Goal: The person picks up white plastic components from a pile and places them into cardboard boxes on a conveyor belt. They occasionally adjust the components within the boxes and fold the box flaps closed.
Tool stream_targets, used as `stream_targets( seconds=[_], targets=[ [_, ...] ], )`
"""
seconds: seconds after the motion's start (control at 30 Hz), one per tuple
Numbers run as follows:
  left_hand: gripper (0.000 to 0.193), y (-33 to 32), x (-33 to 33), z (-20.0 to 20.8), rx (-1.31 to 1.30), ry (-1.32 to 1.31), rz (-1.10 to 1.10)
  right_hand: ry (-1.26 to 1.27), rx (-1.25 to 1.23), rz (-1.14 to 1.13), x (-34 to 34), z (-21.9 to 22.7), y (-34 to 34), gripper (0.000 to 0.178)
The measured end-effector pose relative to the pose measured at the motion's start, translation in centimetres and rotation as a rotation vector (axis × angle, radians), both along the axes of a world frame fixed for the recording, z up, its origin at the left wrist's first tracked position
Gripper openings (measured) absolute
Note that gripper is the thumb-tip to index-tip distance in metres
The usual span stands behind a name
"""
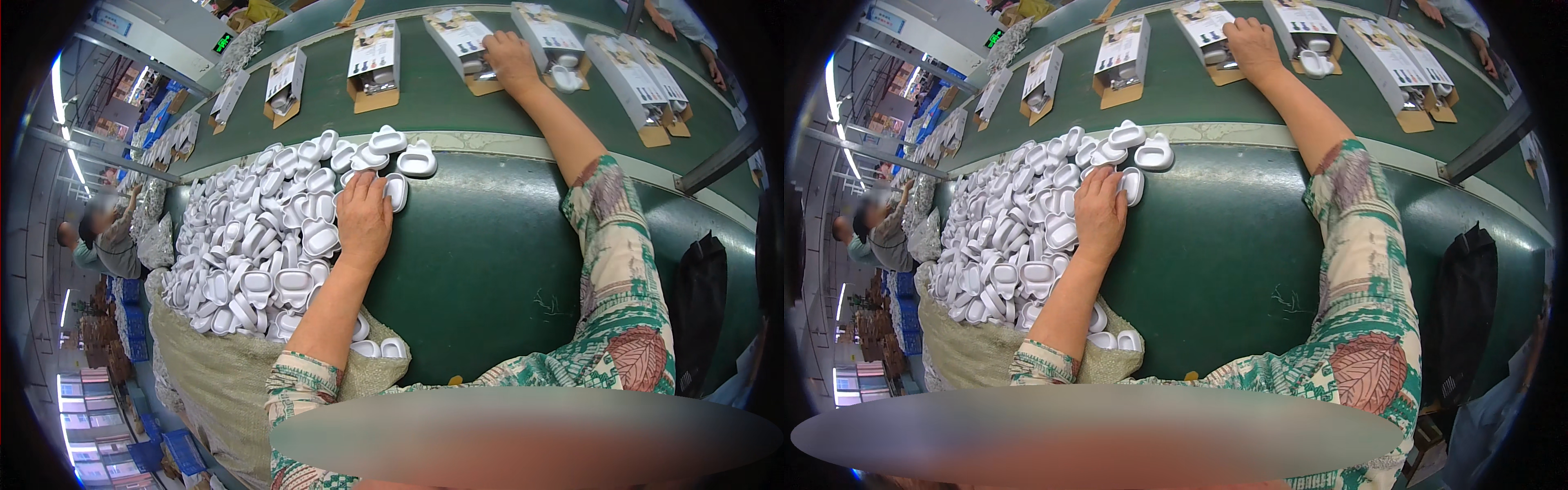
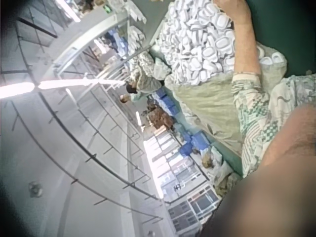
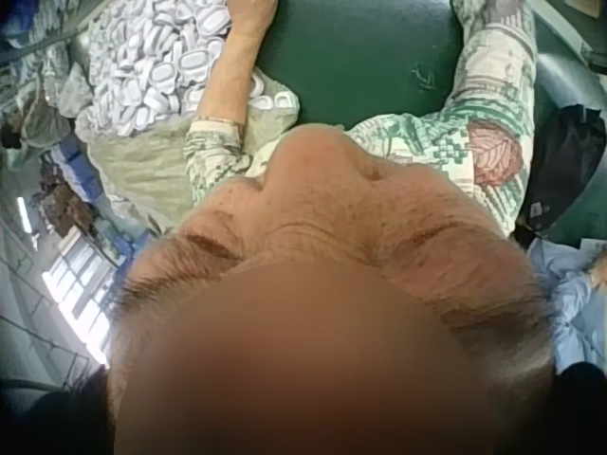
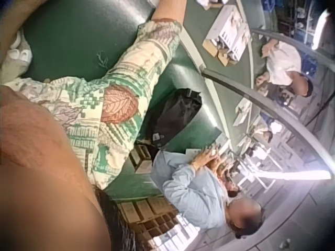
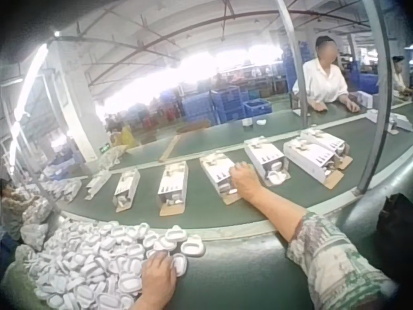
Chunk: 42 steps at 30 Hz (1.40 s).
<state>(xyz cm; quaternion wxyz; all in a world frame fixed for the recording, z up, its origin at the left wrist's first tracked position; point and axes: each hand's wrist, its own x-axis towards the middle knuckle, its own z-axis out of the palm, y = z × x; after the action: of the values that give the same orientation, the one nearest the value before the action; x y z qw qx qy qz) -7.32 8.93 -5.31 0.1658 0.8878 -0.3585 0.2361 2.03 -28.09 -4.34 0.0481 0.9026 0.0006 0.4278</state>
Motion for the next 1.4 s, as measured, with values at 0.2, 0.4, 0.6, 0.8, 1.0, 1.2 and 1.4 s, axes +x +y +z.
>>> stream_targets(
  seconds=[0.2, 0.4, 0.6, 0.8, 1.0, 1.2, 1.4],
  targets=[
    [0.033, 0.9, -0.1, 0.2, -0.004, -0.003, 0.017, 0.265, 0.241, 0.839, -7.1, 0.7, 12.0, 0.023],
    [0.041, 0.5, 0.0, -0.2, 0.038, -0.051, 0.128, 0.313, 0.011, 0.84, -7.8, -1.5, 14.5, 0.016],
    [0.039, 0.8, 0.4, -0.7, 0.069, 0.021, 0.198, 0.172, 0.071, 0.591, -5.0, -0.5, 10.6, 0.013],
    [0.04, 0.7, 0.7, -0.7, 0.048, 0.042, 0.086, 0.085, -0.054, 0.232, 0.4, 0.1, 6.6, 0.014],
    [0.04, 1.2, 0.5, -0.5, 0.047, 0.042, 0.101, 0.168, 0.132, 0.426, -2.0, -0.1, 8.4, 0.025],
    [0.041, 0.9, 0.7, -0.9, 0.034, 0.039, 0.099, 0.371, 0.055, 0.663, -3.9, -1.4, 13.9, 0.025],
    [0.041, 0.8, 0.4, -0.5, 0.055, 0.039, 0.099, 0.323, 0.075, 0.707, -3.7, -1.5, 13.3, 0.017]
  ],
)
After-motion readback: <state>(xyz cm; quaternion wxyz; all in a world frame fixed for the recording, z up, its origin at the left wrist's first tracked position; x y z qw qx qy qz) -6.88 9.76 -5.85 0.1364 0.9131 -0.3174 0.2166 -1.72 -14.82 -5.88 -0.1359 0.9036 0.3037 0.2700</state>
